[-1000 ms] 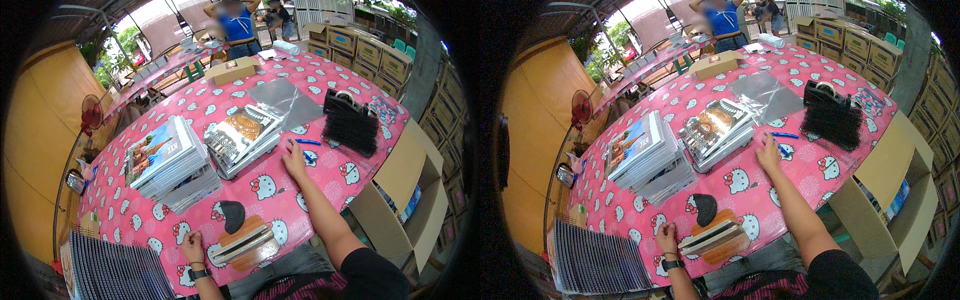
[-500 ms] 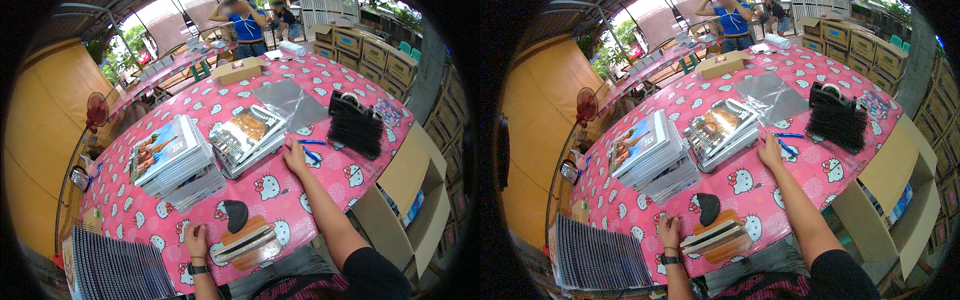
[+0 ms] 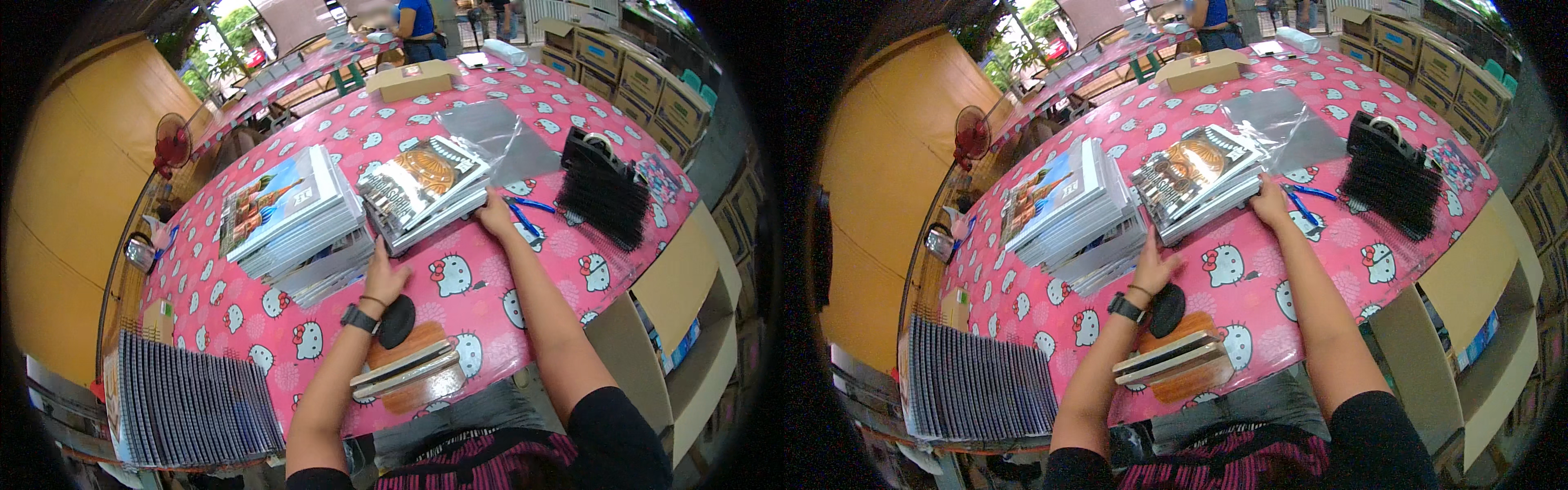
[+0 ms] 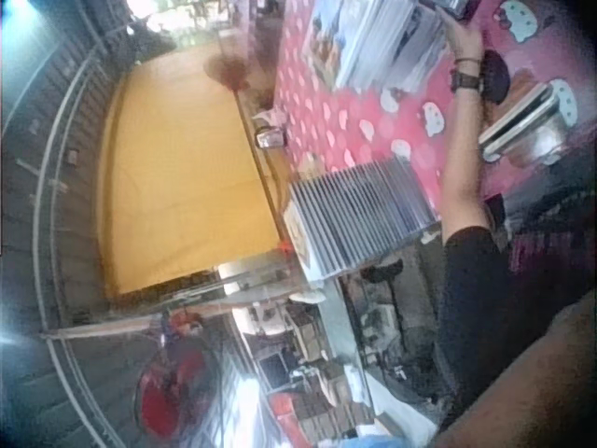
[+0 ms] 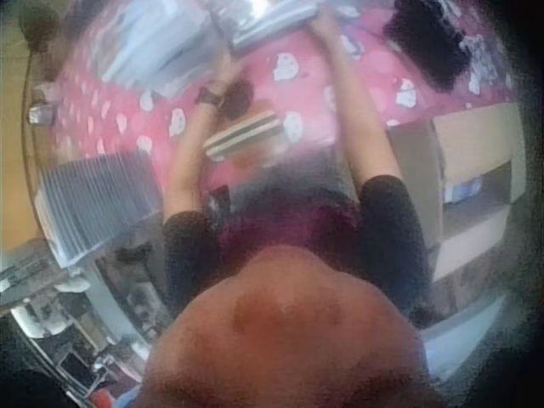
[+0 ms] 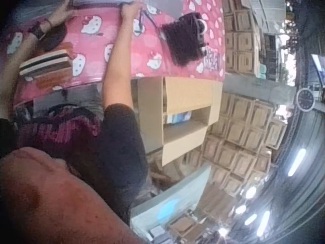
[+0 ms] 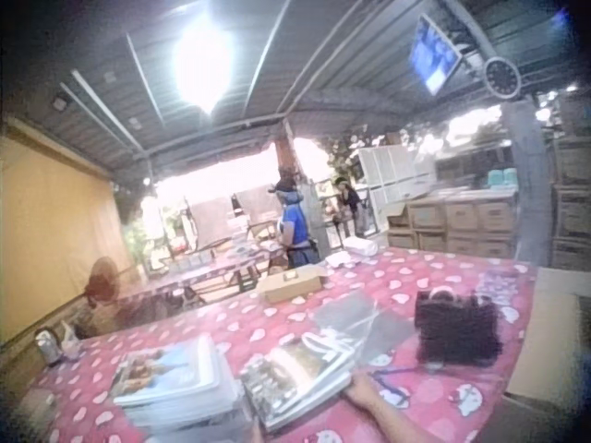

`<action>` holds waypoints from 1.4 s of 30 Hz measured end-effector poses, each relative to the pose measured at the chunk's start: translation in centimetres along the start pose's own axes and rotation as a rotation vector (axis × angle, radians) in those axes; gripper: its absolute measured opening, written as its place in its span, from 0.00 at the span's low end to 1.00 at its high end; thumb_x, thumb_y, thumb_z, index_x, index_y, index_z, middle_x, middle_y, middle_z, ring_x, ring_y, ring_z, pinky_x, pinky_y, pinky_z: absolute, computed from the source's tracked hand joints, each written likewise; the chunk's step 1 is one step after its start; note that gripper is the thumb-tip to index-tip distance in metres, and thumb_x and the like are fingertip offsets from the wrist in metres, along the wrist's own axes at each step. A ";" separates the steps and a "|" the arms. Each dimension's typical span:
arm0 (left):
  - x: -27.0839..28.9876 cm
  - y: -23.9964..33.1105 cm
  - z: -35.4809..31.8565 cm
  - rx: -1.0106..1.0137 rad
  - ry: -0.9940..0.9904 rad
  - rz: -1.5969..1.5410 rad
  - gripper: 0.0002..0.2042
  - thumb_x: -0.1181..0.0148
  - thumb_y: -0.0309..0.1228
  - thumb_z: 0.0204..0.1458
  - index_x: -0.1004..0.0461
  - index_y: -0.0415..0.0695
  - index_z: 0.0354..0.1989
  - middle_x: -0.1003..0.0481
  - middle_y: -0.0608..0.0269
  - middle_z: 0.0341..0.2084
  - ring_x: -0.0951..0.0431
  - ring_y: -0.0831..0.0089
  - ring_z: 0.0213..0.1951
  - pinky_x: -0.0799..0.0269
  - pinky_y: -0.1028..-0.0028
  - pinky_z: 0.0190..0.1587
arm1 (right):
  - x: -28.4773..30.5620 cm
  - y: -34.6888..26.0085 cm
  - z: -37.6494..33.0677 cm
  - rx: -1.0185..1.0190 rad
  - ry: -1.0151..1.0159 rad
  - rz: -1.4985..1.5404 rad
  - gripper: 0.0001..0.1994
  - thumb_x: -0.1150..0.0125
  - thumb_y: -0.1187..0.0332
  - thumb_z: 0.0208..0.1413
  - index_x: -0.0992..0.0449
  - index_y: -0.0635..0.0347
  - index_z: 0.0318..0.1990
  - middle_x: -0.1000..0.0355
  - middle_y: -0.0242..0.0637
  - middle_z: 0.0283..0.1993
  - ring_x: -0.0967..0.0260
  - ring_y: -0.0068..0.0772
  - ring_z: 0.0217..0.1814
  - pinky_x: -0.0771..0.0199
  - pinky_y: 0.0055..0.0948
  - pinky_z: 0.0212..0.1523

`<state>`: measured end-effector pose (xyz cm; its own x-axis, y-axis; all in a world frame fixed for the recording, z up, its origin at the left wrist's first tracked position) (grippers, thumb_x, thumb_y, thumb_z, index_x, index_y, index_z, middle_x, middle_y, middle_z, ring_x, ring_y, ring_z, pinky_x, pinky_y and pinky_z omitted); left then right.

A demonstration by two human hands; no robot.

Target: The person uses snips to trim the excess plastic coil from the spines of a stack of spiral-bound notebooks. They handle each notebook one at a time, cutting the coil at both ends before returning it to the stack on the table.

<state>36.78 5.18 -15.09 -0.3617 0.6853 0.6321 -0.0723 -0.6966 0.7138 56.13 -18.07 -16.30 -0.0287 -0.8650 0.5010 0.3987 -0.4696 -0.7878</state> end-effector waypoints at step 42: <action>-1.3 2.7 -5.6 0.561 -0.425 -1.007 0.31 0.39 0.30 0.41 0.46 0.35 0.54 0.37 0.72 0.15 0.44 0.85 0.09 0.49 0.83 0.11 | 7.6 0.0 -14.2 -0.342 -0.152 0.248 0.19 0.46 0.78 0.37 0.33 0.69 0.43 0.28 0.39 0.38 0.31 0.31 0.35 0.31 0.29 0.37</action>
<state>31.89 1.27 -15.67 -0.0365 0.9524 -0.3026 0.3032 0.2991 0.9048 42.89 -27.14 -17.53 0.1751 -0.9347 0.3093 0.0498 -0.3053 -0.9509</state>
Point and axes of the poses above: each hand's wrist, its own z-axis towards the middle knuckle, its own x-axis out of the back of the hand, y = z × x, the point moved 9 cm from there along z, towards the middle knuckle
